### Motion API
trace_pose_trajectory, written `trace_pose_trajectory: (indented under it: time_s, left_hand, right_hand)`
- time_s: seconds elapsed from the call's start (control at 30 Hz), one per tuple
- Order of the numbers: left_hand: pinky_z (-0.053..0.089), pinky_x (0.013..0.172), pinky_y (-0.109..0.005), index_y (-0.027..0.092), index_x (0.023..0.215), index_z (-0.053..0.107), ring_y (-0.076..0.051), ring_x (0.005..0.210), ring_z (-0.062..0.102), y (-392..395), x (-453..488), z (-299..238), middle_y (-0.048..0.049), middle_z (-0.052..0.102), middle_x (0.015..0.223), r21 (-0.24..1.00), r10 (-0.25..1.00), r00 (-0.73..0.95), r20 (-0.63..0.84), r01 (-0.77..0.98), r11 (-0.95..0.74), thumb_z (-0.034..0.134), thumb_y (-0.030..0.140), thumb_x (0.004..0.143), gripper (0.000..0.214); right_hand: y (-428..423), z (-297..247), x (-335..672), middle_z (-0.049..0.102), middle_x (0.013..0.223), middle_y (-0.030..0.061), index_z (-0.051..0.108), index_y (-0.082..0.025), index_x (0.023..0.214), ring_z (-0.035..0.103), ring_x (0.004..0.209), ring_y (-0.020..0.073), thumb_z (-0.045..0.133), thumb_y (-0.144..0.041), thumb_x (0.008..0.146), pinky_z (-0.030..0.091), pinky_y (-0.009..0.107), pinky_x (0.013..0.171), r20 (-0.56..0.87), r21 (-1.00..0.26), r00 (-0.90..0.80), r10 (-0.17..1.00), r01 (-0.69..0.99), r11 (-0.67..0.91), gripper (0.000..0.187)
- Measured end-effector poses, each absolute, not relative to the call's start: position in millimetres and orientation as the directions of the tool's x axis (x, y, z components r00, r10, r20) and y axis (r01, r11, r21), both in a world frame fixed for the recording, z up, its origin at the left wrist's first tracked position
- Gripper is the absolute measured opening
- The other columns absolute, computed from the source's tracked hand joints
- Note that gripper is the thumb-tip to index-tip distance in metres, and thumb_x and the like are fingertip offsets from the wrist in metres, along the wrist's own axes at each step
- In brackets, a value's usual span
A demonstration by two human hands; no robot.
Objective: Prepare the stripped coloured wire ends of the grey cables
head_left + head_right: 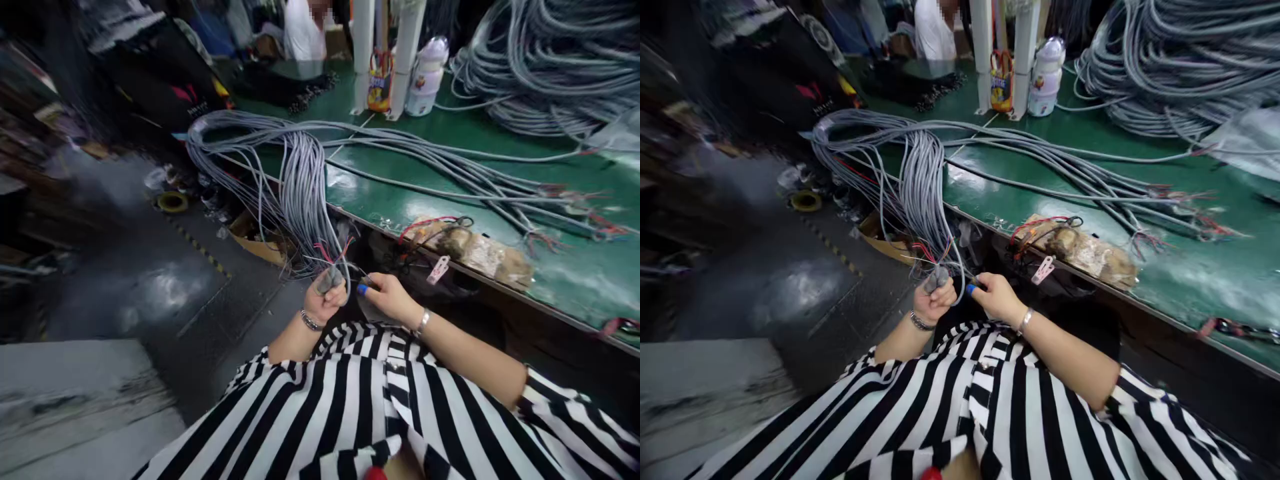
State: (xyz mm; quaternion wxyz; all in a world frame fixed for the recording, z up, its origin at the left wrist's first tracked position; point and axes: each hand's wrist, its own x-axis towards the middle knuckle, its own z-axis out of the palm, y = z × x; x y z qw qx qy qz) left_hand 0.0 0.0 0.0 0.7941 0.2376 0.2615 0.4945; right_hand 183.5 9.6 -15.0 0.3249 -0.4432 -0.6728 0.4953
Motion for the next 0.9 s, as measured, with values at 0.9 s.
trace_pose_trajectory:
  time_s: [0.9]
  left_hand:
    - [0.019,0.036,-0.017,0.015,0.062,0.051,-0.001,0.028,0.012,0.5,5.3,-11.1,0.0107,0.022,0.042,0.631,0.884,0.413,-0.219,-0.631,0.451,0.056,0.037,0.088,0.035]
  right_hand:
    - [18.1,-13.3,187.8,0.054,0.068,-0.0012,0.057,-0.017,0.075,0.046,0.063,0.012,0.061,-0.044,0.081,0.041,0.026,0.063,0.087,-0.995,-0.102,0.991,-0.06,0.081,0.028]
